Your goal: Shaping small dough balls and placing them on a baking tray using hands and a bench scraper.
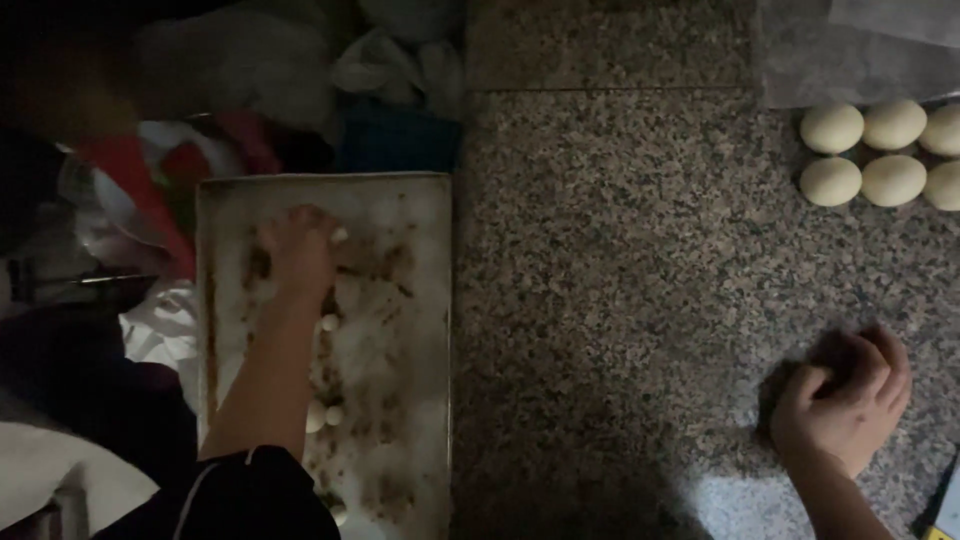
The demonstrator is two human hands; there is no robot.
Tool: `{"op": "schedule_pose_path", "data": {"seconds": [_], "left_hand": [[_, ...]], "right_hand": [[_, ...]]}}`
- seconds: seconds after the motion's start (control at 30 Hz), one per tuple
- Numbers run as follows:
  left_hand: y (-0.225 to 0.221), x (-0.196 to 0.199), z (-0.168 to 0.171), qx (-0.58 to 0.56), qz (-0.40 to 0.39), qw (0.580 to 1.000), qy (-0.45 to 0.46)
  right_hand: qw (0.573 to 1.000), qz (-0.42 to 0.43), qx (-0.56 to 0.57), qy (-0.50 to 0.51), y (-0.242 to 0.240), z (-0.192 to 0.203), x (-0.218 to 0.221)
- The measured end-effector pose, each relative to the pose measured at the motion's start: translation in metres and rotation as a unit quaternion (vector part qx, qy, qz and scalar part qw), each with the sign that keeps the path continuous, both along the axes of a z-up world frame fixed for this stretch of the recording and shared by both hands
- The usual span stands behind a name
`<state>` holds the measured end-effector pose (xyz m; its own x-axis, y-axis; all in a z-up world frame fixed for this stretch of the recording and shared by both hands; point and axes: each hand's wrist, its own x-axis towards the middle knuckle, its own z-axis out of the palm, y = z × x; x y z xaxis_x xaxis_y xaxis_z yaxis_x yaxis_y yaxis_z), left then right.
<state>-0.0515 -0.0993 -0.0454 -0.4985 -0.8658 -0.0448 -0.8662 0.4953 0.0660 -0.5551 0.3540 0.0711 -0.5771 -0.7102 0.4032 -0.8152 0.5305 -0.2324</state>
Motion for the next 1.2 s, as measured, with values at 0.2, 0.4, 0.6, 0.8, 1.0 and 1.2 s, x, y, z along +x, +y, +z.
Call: {"op": "schedule_pose_path", "data": {"seconds": [0.2,0.4,0.6,0.8,1.0,1.2], "left_hand": [[-0.015,0.009,0.002,0.036,0.034,0.994,-0.098],[-0.017,0.008,0.015,0.035,0.032,0.992,-0.116],[-0.02,0.012,-0.003,0.016,0.058,0.989,-0.136],[-0.021,0.027,-0.024,-0.029,0.055,0.988,-0.141],[0.02,-0.015,0.039,0.083,0.191,0.974,-0.085],[0.184,0.021,0.077,-0.12,0.232,0.964,0.043]], "right_hand": [[1.0,0.014,-0.018,-0.011,-0.002,0.0,0.0],[1.0,0.018,-0.013,-0.007,-0.002,0.0,-0.001],[1.0,0.006,-0.002,-0.006,-0.001,-0.001,-0.001],[1.0,-0.001,-0.007,-0.023,-0.003,0.001,0.001],[1.0,0.003,-0.005,-0.02,-0.001,0.001,0.0],[1.0,-0.005,0.001,-0.009,-0.004,0.01,0.009]]}}
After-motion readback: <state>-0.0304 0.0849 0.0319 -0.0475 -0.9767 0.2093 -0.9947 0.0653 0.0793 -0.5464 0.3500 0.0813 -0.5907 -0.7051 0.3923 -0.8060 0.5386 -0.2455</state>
